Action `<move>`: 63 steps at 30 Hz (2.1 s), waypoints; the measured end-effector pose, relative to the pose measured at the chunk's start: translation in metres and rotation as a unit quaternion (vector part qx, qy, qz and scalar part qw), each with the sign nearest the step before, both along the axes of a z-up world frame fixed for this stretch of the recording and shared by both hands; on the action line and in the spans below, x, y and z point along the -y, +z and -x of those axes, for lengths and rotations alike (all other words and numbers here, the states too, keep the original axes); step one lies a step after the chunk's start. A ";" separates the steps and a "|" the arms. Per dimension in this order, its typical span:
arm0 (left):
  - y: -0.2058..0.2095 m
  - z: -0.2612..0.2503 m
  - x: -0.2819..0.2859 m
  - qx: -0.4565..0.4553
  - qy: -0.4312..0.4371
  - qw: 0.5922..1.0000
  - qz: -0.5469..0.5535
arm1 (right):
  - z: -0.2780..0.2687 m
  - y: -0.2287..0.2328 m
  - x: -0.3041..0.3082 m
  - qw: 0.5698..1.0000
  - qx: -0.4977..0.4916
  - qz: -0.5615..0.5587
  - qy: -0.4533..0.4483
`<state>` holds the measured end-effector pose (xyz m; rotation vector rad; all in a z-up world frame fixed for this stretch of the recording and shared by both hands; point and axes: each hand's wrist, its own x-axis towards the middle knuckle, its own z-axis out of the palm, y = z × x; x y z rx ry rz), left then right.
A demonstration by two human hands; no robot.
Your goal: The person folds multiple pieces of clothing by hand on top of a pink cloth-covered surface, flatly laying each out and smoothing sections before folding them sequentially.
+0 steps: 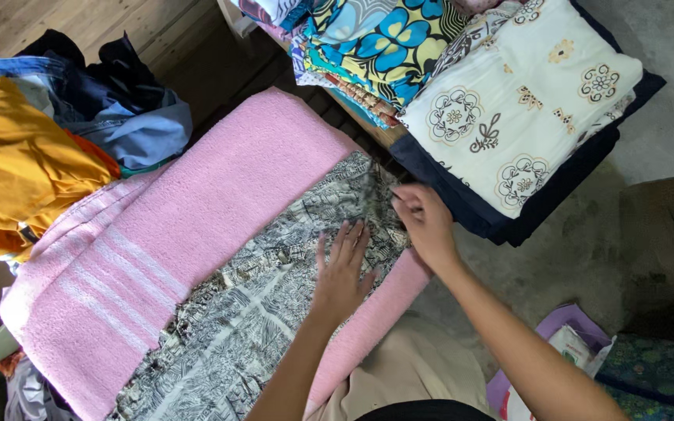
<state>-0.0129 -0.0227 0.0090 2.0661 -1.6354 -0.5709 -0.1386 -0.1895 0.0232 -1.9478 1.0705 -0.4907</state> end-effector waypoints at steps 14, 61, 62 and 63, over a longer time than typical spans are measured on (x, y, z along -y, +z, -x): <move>-0.015 -0.013 0.072 -0.093 0.097 0.990 0.034 | 0.051 -0.047 0.006 0.934 0.019 -0.328 -0.140; -0.198 -0.123 -0.037 -0.075 0.177 0.981 -0.023 | 0.079 -0.061 0.001 0.660 0.335 -0.571 -0.354; -0.197 -0.126 -0.037 -0.033 0.134 0.982 -0.129 | 0.086 -0.077 -0.004 0.687 0.325 -0.540 -0.361; -0.190 -0.127 -0.035 0.009 0.089 0.969 -0.232 | 0.093 -0.091 -0.008 0.714 0.314 -0.508 -0.367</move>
